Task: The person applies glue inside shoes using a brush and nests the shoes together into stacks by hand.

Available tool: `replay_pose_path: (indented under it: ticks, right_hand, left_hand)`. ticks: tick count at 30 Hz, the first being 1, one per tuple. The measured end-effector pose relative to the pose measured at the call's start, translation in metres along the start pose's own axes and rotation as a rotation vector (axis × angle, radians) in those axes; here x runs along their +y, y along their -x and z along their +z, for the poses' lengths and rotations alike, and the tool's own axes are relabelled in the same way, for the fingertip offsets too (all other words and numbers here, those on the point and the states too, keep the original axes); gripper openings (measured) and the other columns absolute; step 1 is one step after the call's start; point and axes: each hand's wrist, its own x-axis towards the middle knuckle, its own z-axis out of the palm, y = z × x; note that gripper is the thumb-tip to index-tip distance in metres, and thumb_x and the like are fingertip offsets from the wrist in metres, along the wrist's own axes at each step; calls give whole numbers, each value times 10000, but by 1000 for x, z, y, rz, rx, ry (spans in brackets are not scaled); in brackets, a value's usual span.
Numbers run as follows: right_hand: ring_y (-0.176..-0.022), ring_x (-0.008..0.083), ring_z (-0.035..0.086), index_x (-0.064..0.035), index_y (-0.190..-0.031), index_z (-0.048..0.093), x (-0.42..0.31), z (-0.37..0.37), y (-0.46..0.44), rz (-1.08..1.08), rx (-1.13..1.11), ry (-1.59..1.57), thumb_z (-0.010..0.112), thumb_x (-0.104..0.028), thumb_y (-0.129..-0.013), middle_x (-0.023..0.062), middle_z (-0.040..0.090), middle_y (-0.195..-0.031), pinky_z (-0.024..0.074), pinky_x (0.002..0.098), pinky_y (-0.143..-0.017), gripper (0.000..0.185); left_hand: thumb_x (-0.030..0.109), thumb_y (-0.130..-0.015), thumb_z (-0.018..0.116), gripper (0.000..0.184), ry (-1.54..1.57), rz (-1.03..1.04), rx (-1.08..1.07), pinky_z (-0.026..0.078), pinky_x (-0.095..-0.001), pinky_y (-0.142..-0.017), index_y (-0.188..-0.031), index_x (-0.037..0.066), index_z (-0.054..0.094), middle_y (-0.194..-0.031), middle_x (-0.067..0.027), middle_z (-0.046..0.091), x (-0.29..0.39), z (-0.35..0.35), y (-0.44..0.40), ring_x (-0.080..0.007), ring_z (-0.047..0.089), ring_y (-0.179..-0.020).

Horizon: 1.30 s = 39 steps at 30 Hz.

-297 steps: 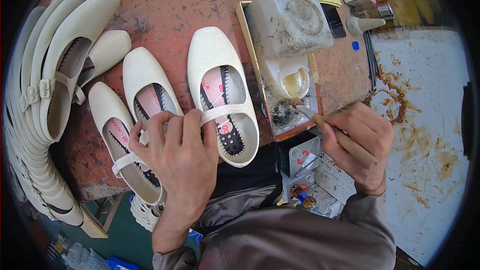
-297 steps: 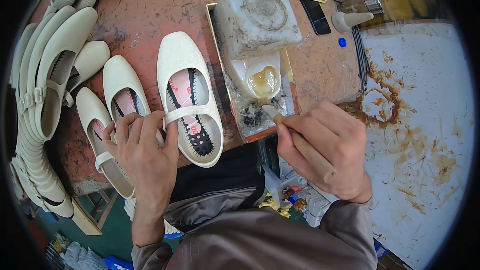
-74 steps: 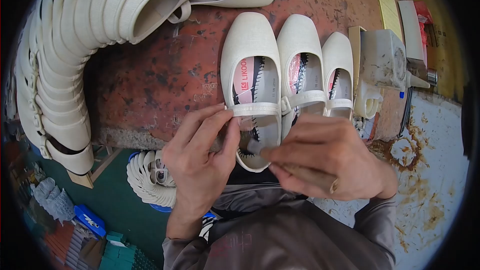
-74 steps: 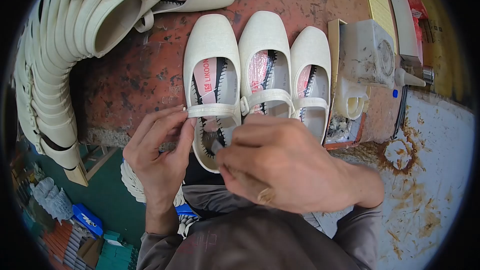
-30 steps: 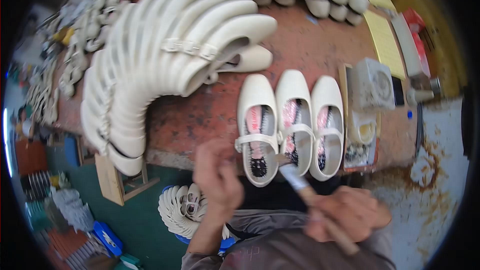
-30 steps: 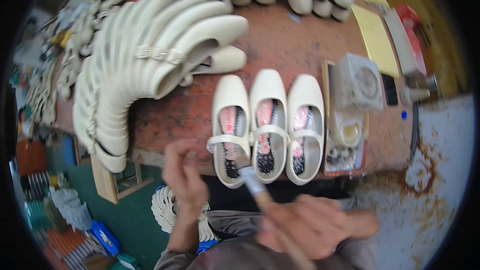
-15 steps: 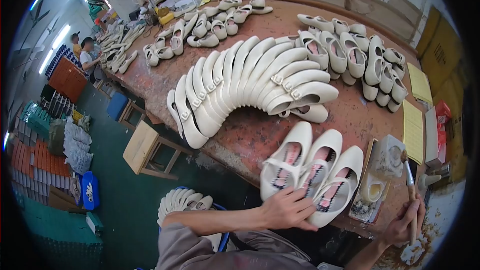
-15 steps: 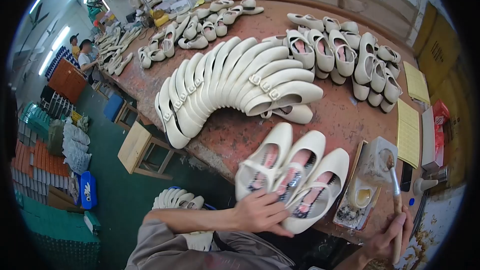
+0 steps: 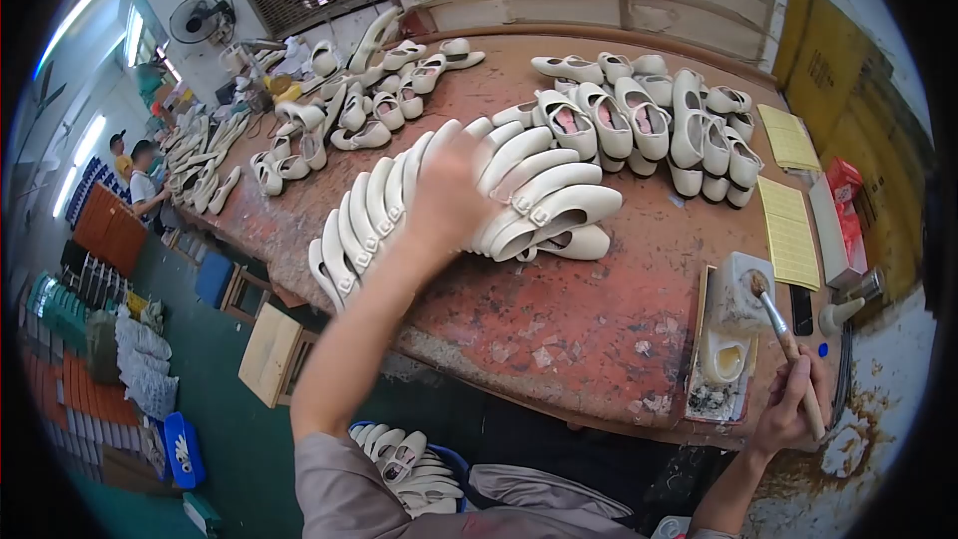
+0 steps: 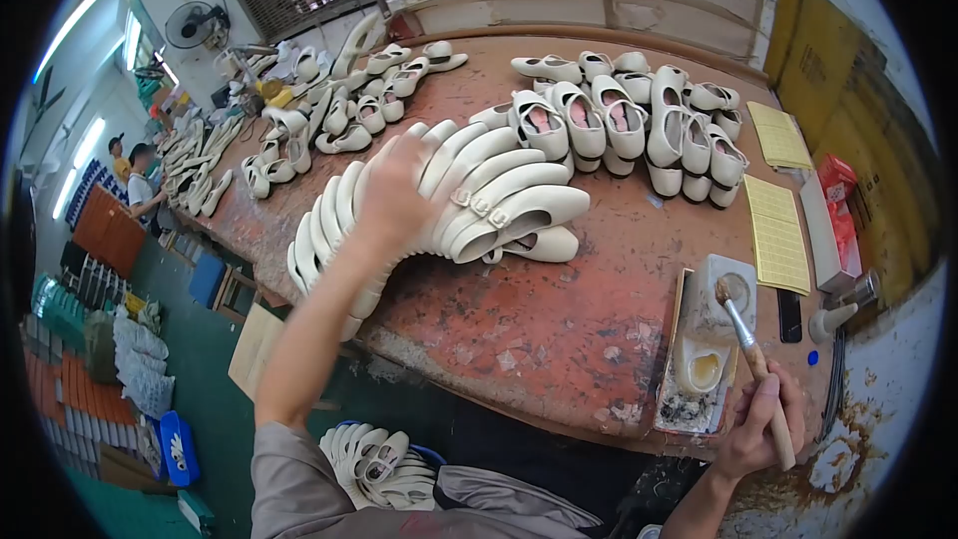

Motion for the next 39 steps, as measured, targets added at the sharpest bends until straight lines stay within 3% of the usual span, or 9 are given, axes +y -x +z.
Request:
replay_pose_path:
  ticks: [7,9,14,20,21,27,32,35,39]
  right_hand:
    - [-583,61,566,80,-1169,762,-1,-32,6,9,-14,68,673,-140,-1086,57,688,-780,400,208,-506,251]
    - [-583,63,566,78,-1172,760,6,-37,8,34,6,47,669,-133,-1086,55,687,-782,400,209,-506,246]
    - [-597,63,566,79,-1196,756,6,-32,11,61,25,-24,657,-152,-1095,54,688,-787,413,208,-518,270]
    - [-674,96,649,98,-1436,694,10,-16,22,165,-81,-11,633,-142,-1105,179,808,-939,467,216,-558,414]
    - [-688,106,664,96,-1441,691,10,-9,28,127,-116,-16,630,-140,-1106,202,814,-964,483,219,-568,414]
    - [-810,164,732,55,-1563,600,7,36,66,-103,-380,-89,606,-236,-1164,274,817,-1169,572,250,-647,494]
    - [-921,254,736,34,-1368,659,19,47,93,-132,-533,10,663,-136,-1104,255,767,-1311,610,388,-844,315]
    - [-998,298,739,-6,-1401,629,24,54,111,-198,-535,58,836,-95,-915,221,745,-1267,604,402,-848,536]
    - [-1152,387,719,-41,-1363,650,21,40,127,-286,-694,152,943,-73,-800,233,676,-1264,613,456,-926,636]
  left_hand:
    - [19,-905,711,373,-232,-76,-175,633,-462,-864,-1266,-74,726,-1192,-238,753,3,80,46,-385,735,-1014]
    - [3,-943,691,257,-6,11,68,607,-514,-829,-1184,-17,778,-904,-207,776,-3,69,34,-430,739,-867]
    - [-91,-914,718,295,62,2,100,647,-479,-808,-1196,-21,770,-1212,-184,745,62,31,61,-395,792,-1003]
    - [54,-890,696,206,-194,-100,-315,635,-536,-737,-1051,-24,798,-1074,-216,764,131,34,124,-425,782,-914]
    - [80,-874,708,205,-212,-92,-361,600,-561,-883,-1014,-26,814,-1107,-221,765,147,48,131,-441,736,-1088]
    - [157,-848,738,196,-32,-150,-167,381,-489,-882,-888,-5,842,-1002,-155,609,219,53,109,-344,525,-1052]
    - [99,-918,691,178,276,-422,-499,566,-569,-746,-877,-25,812,-935,-223,717,246,64,110,-423,730,-868]
    - [125,-991,660,229,462,-216,-556,604,-584,-674,-854,-17,776,-898,-261,734,226,66,124,-460,757,-757]
    - [564,-883,880,695,111,-283,-414,578,-556,-860,-1103,-57,658,-1126,-242,679,157,28,141,-466,720,-1074]
